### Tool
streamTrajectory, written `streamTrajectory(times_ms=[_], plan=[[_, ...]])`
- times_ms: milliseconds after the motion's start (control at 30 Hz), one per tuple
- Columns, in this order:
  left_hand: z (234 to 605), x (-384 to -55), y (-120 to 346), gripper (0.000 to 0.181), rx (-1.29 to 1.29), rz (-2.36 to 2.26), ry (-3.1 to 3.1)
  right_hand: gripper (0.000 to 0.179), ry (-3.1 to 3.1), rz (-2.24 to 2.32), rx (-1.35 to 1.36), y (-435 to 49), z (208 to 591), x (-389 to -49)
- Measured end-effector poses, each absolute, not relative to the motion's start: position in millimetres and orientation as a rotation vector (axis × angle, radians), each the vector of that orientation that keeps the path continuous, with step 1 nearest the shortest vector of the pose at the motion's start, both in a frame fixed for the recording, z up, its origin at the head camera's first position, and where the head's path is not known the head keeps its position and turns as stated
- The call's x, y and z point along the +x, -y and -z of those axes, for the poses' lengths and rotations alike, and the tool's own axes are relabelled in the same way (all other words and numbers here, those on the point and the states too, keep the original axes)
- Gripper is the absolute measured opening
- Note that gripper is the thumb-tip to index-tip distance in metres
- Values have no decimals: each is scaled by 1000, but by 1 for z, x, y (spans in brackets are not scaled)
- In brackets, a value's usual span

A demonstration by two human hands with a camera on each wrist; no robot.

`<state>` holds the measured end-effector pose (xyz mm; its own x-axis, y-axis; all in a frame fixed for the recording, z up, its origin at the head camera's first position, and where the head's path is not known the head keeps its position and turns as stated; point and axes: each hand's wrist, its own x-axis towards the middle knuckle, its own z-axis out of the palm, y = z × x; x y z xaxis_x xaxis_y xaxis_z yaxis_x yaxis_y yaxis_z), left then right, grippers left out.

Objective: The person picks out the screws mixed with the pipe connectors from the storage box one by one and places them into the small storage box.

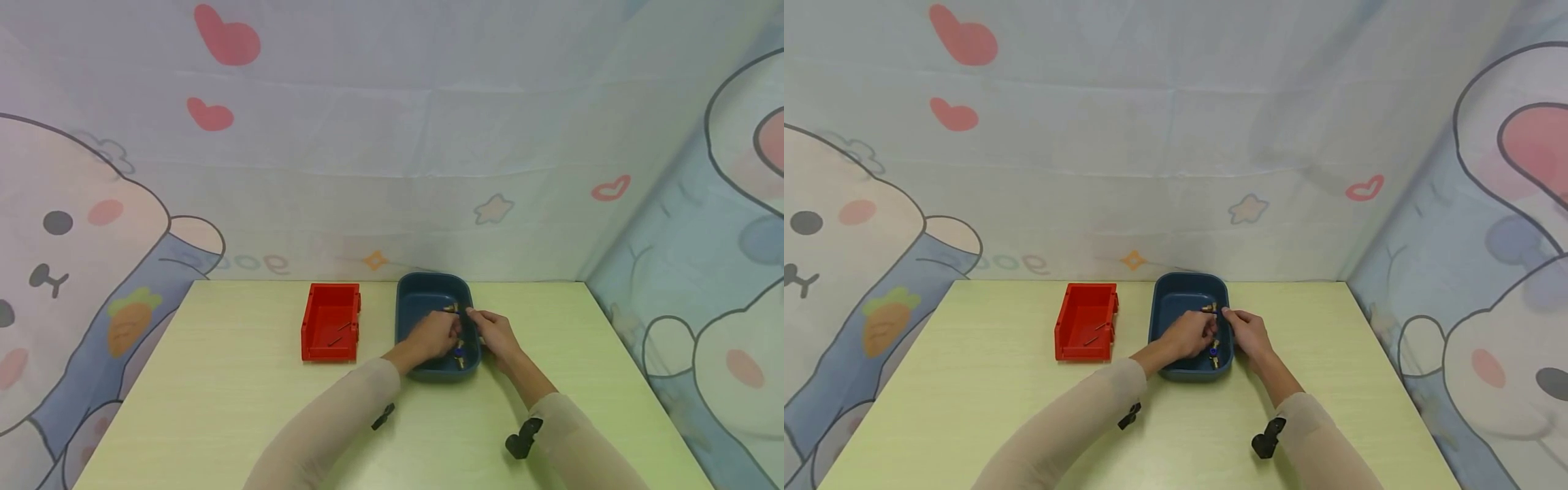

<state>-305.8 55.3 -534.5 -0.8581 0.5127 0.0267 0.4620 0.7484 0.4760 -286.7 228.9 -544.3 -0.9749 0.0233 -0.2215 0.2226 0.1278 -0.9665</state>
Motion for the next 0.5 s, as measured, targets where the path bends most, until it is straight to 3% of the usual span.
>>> streamTrajectory(times_ms=[500], plan=[[518,-306,-33,17,994,-866,-2732,59,-2228,1973,263,-229,545,-287]])
